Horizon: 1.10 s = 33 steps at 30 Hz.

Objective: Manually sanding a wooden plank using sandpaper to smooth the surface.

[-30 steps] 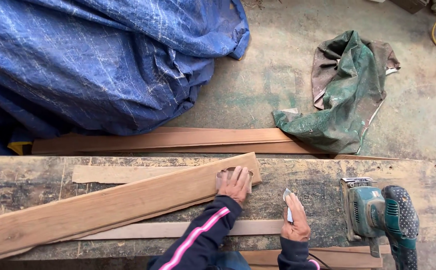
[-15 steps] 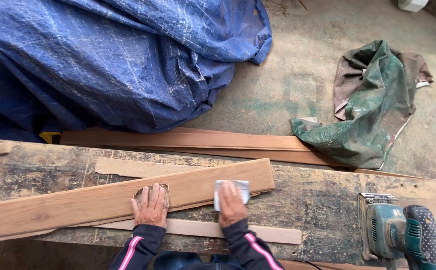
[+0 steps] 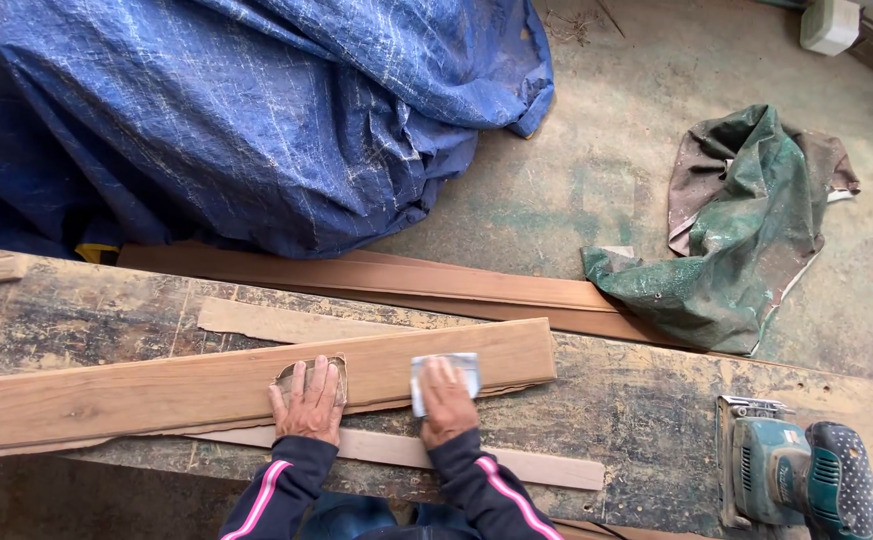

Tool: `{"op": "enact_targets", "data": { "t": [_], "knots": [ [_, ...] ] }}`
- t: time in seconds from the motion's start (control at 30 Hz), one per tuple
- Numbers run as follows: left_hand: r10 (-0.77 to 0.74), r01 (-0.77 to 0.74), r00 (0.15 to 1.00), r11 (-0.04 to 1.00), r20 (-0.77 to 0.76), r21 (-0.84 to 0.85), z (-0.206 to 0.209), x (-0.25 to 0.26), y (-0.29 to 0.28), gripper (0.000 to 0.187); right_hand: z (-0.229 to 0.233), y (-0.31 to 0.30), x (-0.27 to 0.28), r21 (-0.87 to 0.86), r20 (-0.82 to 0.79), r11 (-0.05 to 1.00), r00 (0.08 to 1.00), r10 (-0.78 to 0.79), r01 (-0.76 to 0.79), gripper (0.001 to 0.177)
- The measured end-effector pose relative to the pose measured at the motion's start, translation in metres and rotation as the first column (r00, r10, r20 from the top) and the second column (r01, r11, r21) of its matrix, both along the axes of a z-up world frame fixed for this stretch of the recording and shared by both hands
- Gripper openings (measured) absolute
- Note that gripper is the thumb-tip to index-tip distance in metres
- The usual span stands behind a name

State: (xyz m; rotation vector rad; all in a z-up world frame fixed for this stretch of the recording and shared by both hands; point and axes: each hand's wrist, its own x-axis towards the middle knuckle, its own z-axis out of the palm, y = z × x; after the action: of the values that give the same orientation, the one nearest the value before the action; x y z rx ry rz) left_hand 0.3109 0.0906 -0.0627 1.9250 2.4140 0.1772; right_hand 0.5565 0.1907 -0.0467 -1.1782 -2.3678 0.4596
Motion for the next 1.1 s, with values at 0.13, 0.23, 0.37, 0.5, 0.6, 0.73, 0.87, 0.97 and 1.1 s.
{"op": "enact_targets", "data": {
  "t": [0.13,0.23,0.37,0.5,0.6,0.73,0.87,0.97,1.1],
  "knots": [
    [-0.037,0.037,0.999,0.999,0.001,0.011,0.004,-0.002,0.0,0.055,0.022,0.018,0.032,-0.016,0.01,0.998,0.999,0.054,-0.053,0.066],
    [-0.011,0.011,1.0,0.997,0.0,0.077,-0.003,0.008,0.005,0.055,0.01,0.036,0.096,0.089,0.075,0.976,0.975,-0.208,0.201,0.06],
    [0.04,-0.04,0.999,0.997,-0.007,0.059,-0.001,0.016,0.005,0.054,-0.033,0.021,0.098,0.106,0.068,0.906,0.906,-0.417,0.409,0.056],
    [-0.008,0.005,0.999,0.995,0.033,0.104,-0.006,0.023,0.011,0.057,-0.004,-0.004,0.04,0.031,-0.133,0.977,0.969,-0.206,0.212,0.062],
    [-0.089,0.086,0.994,0.995,0.063,0.052,-0.001,0.042,0.027,0.062,-0.008,0.01,0.068,0.119,0.022,0.97,0.976,-0.216,0.212,0.067],
    [-0.277,0.269,0.96,0.951,0.038,0.152,-0.005,0.113,0.068,0.062,-0.011,0.038,0.176,0.198,0.12,0.853,0.852,-0.51,0.483,0.05],
    [-0.532,0.509,0.843,0.836,0.077,0.208,-0.004,0.219,0.143,0.059,0.004,0.024,0.231,0.137,0.074,0.77,0.769,-0.635,0.623,0.047],
    [-0.611,0.606,0.784,0.792,0.108,0.075,-0.011,0.264,0.17,0.062,0.012,-0.002,0.227,0.087,-0.022,0.73,0.734,-0.679,0.678,0.042],
    [-0.586,0.541,0.775,0.809,0.235,0.232,-0.016,0.236,0.159,0.059,0.025,-0.02,0.212,0.035,-0.174,0.749,0.742,-0.648,0.662,0.03]
  ]
}}
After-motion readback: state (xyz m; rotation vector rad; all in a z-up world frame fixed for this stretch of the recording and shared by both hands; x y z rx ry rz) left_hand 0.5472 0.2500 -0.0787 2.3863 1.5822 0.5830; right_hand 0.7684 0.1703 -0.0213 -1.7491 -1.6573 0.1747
